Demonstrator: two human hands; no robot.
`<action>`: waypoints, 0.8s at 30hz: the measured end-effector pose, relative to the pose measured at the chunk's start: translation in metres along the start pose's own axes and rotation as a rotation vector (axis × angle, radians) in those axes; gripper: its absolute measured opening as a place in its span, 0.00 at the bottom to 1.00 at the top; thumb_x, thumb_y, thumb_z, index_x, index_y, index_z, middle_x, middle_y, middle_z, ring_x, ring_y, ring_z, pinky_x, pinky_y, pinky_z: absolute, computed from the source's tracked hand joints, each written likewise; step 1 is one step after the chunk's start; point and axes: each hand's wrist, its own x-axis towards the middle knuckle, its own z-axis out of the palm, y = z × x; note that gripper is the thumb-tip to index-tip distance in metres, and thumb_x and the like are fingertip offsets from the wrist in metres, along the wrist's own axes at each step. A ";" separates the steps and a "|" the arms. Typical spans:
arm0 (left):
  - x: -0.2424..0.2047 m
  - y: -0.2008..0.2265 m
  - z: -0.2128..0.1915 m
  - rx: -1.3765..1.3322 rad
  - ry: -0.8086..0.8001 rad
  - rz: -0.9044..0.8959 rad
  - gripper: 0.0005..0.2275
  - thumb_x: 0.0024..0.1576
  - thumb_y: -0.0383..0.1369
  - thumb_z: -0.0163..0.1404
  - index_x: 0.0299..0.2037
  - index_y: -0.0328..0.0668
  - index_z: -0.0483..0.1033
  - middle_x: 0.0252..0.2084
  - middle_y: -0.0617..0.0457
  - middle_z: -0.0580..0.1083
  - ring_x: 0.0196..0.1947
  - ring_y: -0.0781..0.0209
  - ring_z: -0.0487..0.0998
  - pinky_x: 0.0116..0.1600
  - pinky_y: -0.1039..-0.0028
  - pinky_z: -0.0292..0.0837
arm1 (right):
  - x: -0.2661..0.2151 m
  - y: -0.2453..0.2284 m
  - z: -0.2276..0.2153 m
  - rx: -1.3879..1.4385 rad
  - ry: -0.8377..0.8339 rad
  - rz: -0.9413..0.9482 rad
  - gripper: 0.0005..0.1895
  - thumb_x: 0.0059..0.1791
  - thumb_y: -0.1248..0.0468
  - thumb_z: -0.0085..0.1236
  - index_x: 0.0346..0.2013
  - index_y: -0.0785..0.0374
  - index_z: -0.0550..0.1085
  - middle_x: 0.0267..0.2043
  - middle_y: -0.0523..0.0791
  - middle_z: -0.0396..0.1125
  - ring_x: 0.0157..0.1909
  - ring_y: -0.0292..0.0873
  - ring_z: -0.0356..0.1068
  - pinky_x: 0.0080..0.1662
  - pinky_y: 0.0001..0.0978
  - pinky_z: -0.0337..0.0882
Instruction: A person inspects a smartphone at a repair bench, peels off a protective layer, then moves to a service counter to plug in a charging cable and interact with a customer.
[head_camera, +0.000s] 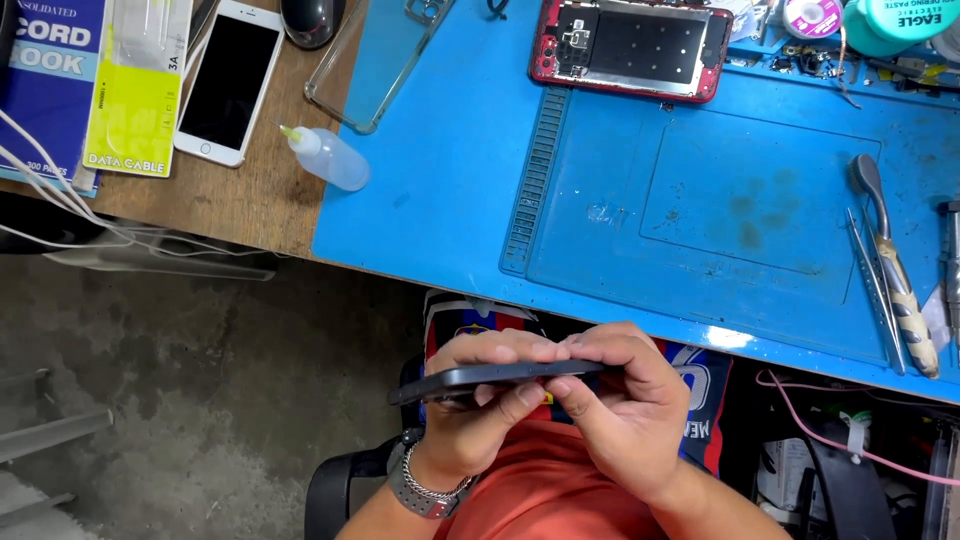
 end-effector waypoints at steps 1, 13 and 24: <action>0.000 0.000 0.002 -0.001 0.000 -0.003 0.12 0.62 0.20 0.54 0.53 0.45 0.70 0.51 0.41 0.77 0.55 0.43 0.79 0.63 0.53 0.79 | 0.000 -0.001 0.000 -0.001 0.001 0.003 0.13 0.46 0.61 0.67 0.42 0.62 0.75 0.40 0.48 0.71 0.44 0.42 0.75 0.48 0.29 0.78; 0.002 -0.002 0.010 -0.246 0.033 0.087 0.11 0.57 0.25 0.63 0.44 0.50 0.77 0.44 0.50 0.80 0.47 0.52 0.81 0.56 0.61 0.76 | 0.000 -0.012 0.005 0.078 -0.017 -0.066 0.15 0.44 0.54 0.69 0.39 0.56 0.76 0.35 0.42 0.71 0.41 0.41 0.72 0.54 0.36 0.79; 0.013 0.001 -0.018 -0.264 -0.154 0.087 0.13 0.55 0.23 0.64 0.47 0.53 0.80 0.45 0.56 0.80 0.49 0.60 0.81 0.53 0.68 0.77 | 0.004 -0.015 0.000 0.258 -0.194 0.211 0.10 0.46 0.62 0.69 0.40 0.55 0.79 0.40 0.43 0.72 0.48 0.45 0.77 0.60 0.46 0.79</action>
